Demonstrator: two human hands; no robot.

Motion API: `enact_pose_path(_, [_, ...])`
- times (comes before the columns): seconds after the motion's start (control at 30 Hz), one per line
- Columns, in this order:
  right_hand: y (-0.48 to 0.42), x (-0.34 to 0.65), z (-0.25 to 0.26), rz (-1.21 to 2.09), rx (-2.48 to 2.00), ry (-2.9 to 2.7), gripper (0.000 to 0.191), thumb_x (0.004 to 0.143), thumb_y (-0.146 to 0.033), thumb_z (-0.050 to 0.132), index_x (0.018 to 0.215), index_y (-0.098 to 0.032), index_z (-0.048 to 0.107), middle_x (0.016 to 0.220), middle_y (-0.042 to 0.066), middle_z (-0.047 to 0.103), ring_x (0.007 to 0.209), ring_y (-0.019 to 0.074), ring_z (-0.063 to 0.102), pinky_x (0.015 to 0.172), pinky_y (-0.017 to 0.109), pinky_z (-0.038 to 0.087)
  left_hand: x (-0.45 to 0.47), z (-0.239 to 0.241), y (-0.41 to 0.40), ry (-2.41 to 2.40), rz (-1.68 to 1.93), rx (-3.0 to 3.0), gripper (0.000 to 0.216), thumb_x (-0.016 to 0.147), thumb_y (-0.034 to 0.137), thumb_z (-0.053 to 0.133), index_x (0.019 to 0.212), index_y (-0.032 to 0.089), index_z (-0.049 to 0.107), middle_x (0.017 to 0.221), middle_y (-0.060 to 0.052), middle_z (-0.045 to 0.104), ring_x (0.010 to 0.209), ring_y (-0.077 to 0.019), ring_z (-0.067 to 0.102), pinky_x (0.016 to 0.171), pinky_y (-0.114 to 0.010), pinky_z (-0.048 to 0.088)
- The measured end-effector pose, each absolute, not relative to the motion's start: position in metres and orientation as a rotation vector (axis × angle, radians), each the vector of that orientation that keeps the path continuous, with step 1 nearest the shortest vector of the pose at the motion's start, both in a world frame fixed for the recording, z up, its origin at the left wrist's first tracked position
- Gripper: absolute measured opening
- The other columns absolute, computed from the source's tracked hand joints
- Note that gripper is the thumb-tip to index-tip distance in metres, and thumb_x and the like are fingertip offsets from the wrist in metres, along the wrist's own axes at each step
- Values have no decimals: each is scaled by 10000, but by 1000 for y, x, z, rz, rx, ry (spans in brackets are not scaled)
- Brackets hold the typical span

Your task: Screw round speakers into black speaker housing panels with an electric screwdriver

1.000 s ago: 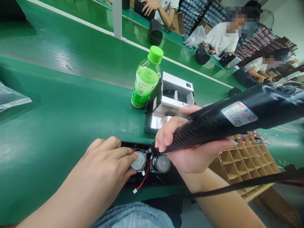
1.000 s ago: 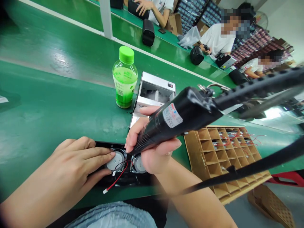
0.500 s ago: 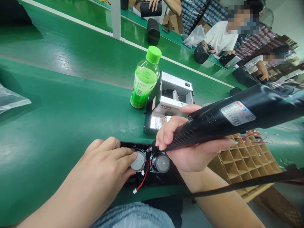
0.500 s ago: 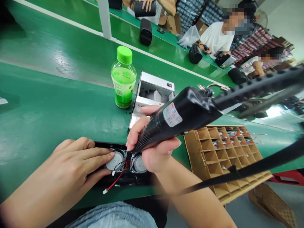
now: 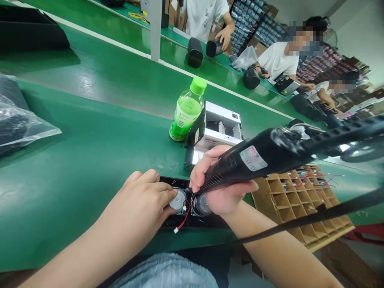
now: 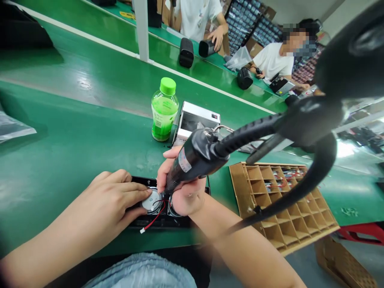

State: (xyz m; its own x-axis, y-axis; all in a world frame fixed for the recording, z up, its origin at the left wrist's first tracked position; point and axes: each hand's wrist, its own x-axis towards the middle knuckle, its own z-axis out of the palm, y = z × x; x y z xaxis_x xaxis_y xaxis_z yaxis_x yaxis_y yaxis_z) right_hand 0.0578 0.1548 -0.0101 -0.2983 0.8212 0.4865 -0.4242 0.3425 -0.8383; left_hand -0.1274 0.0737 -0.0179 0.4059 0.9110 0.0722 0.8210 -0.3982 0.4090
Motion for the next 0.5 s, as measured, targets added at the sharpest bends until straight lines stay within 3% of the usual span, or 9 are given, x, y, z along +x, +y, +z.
enact_pose_path(0.23, [150,53,-21,1175,-362,-1415,542,973,-757,554,1206,-271,621,618,-50,636,384,146,523,374,282,464,-128,-16,72,1491,421,2358,115,944,279,826,1060,279,830,989,-13,843,921,-279,584,763,-427,297])
enact_pose_path(0.5, [145,61,6,1093,-472,-1365,566,971,-744,604,1282,-273,634,687,-41,671,460,163,613,451,324,557,-126,-15,67,1515,438,2378,152,941,301,832,1091,283,835,952,-16,828,899,-281,581,753,-427,304])
